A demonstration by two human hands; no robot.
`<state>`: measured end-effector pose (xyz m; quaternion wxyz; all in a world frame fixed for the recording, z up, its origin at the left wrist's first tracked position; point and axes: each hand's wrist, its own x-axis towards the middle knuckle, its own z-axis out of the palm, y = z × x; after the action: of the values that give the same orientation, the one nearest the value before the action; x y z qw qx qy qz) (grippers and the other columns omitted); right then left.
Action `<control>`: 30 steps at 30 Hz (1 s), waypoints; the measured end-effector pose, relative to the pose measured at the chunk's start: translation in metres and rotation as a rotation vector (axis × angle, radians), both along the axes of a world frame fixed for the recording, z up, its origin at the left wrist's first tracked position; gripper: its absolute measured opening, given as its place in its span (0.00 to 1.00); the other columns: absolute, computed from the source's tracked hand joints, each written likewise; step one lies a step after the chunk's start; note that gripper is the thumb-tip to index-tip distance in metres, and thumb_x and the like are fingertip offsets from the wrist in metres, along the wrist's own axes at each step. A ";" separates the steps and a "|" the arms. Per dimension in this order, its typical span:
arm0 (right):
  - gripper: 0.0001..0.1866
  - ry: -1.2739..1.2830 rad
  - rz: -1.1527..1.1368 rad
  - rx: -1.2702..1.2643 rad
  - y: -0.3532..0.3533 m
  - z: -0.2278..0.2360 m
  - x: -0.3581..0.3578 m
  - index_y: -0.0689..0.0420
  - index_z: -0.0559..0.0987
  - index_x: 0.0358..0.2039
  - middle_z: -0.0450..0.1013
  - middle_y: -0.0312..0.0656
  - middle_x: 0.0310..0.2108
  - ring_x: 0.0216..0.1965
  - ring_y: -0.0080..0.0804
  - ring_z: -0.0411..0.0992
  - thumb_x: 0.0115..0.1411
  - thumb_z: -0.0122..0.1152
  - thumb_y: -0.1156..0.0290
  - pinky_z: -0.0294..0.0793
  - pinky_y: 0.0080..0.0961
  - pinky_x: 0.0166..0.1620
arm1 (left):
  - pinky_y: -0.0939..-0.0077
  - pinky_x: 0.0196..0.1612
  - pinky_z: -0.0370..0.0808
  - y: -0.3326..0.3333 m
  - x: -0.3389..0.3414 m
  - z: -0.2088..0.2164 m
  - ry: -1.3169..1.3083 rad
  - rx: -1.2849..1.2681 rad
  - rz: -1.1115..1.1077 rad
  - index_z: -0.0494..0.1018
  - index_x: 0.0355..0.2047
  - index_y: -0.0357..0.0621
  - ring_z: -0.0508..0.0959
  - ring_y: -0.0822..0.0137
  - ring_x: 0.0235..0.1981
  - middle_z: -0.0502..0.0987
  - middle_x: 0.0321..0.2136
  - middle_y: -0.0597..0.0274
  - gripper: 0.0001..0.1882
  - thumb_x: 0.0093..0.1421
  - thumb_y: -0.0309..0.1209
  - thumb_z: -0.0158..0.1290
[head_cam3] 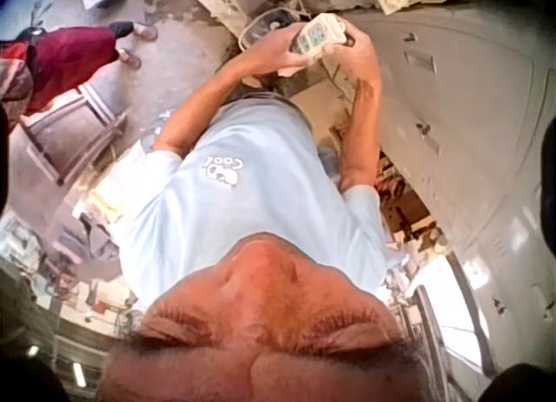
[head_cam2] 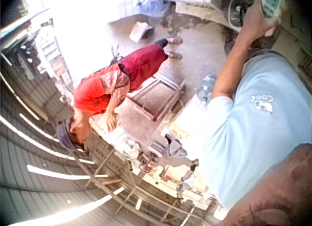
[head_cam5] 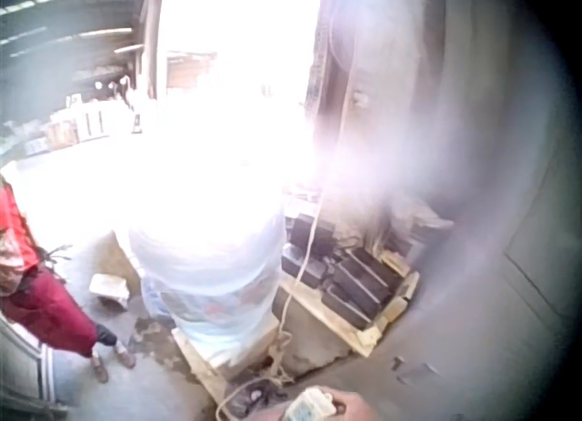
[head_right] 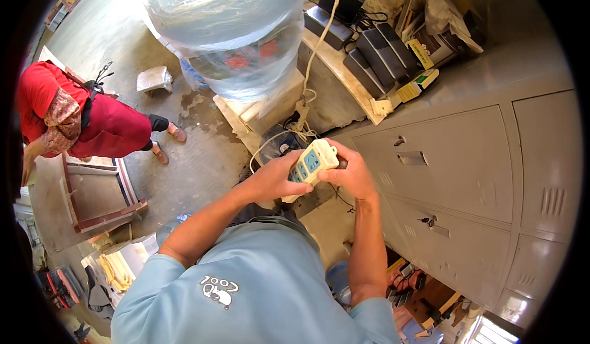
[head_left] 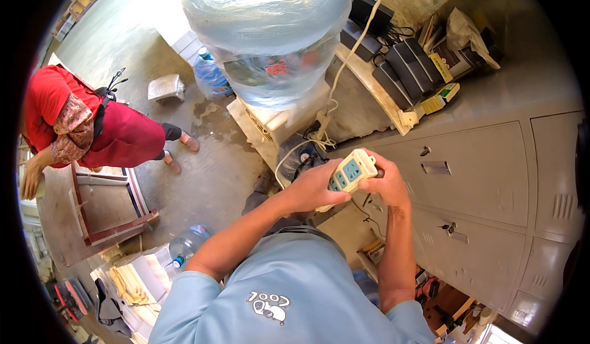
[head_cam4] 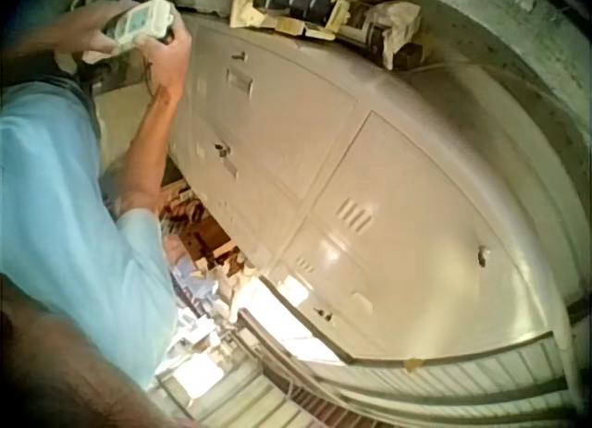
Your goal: The person disassembles a small white electrical device, likely a power strip, using a screwdriver. They remove the cover, adjust internal components, and reassemble the device.
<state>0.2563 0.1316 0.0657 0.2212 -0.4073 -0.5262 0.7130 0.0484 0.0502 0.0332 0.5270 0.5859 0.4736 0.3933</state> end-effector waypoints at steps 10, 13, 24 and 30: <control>0.30 -0.259 -0.065 0.095 0.024 0.014 -0.019 0.66 0.74 0.55 0.75 0.35 0.33 0.27 0.16 0.66 0.52 0.69 0.67 0.66 0.17 0.28 | 0.53 0.40 0.74 0.018 0.014 0.004 0.546 0.066 0.293 0.70 0.37 0.32 0.77 0.43 0.35 0.77 0.31 0.41 0.31 0.46 0.46 0.67; 0.29 -0.216 -0.078 0.102 0.024 0.013 -0.027 0.66 0.75 0.53 0.77 0.36 0.36 0.30 0.17 0.68 0.52 0.69 0.65 0.69 0.18 0.32 | 0.53 0.38 0.74 0.017 0.014 0.002 0.602 0.106 0.362 0.70 0.33 0.31 0.77 0.42 0.33 0.77 0.27 0.40 0.30 0.44 0.47 0.68; 0.25 -0.210 -0.087 0.103 0.028 -0.010 -0.038 0.65 0.78 0.49 0.78 0.39 0.38 0.35 0.21 0.72 0.53 0.69 0.65 0.72 0.20 0.38 | 0.53 0.37 0.75 0.017 0.008 -0.005 0.665 -0.009 0.368 0.70 0.36 0.30 0.79 0.44 0.32 0.78 0.27 0.42 0.32 0.47 0.50 0.66; 0.23 -0.171 -0.098 0.089 0.027 -0.007 -0.044 0.65 0.79 0.47 0.79 0.41 0.38 0.37 0.24 0.74 0.53 0.68 0.65 0.74 0.22 0.40 | 0.53 0.36 0.75 0.017 0.006 -0.010 0.674 -0.015 0.370 0.70 0.35 0.29 0.79 0.44 0.32 0.78 0.26 0.41 0.34 0.48 0.52 0.65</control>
<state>0.2122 0.1587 0.0586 0.2280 -0.4816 -0.5535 0.6401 0.0545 0.0669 0.0237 0.2662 0.5829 0.7210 0.2637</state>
